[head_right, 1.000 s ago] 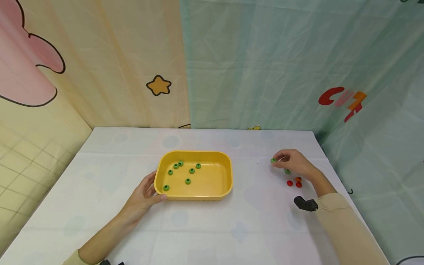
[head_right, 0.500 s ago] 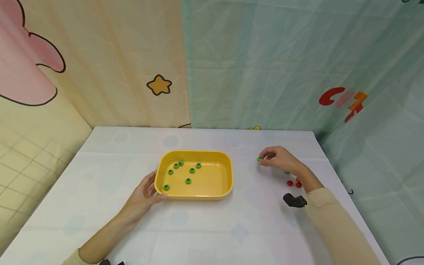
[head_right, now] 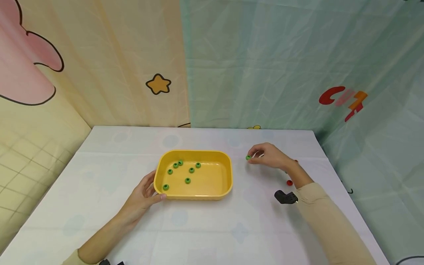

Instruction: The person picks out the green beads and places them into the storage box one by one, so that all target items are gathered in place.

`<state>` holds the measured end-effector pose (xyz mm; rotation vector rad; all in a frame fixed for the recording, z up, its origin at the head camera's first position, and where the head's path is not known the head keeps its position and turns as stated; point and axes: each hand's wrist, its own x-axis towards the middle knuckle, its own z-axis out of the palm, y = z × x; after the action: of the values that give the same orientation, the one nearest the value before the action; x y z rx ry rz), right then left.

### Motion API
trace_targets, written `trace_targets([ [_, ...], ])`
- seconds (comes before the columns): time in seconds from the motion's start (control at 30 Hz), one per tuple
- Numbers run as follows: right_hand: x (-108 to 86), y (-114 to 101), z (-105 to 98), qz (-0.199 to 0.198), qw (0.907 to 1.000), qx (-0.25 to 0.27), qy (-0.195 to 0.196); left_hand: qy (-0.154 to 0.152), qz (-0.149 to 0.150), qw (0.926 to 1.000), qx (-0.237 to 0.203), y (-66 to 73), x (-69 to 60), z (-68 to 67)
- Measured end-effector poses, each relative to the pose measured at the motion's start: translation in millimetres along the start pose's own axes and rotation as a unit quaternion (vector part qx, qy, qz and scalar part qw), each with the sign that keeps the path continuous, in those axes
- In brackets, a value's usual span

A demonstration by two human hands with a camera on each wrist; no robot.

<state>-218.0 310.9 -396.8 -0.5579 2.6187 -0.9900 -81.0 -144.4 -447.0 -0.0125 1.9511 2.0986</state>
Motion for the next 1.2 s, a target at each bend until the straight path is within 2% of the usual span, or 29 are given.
trace_targets([
  [0.13, 6.9, -9.6, 2.9, 0.001, 0.9999, 0.001, -0.012, 0.002, -0.006, 1.0000, 0.000, 0.5, -0.1, 0.4],
  [0.3, 15.2, -23.1, 7.0, -0.022, 0.9995, 0.001, -0.023, 0.003, -0.010, 0.9999, -0.001, 0.4, -0.7, 0.2],
  [0.9, 51.8, -75.0, 26.4, -0.081, 0.9944, 0.014, -0.067, 0.009, -0.005, 0.9999, 0.000, 0.1, -0.1, -1.3],
  [1.2, 73.5, -93.9, 43.1, -0.100, 0.9917, 0.016, -0.079, -0.003, 0.007, 1.0000, -0.002, -1.4, 0.5, -0.5],
])
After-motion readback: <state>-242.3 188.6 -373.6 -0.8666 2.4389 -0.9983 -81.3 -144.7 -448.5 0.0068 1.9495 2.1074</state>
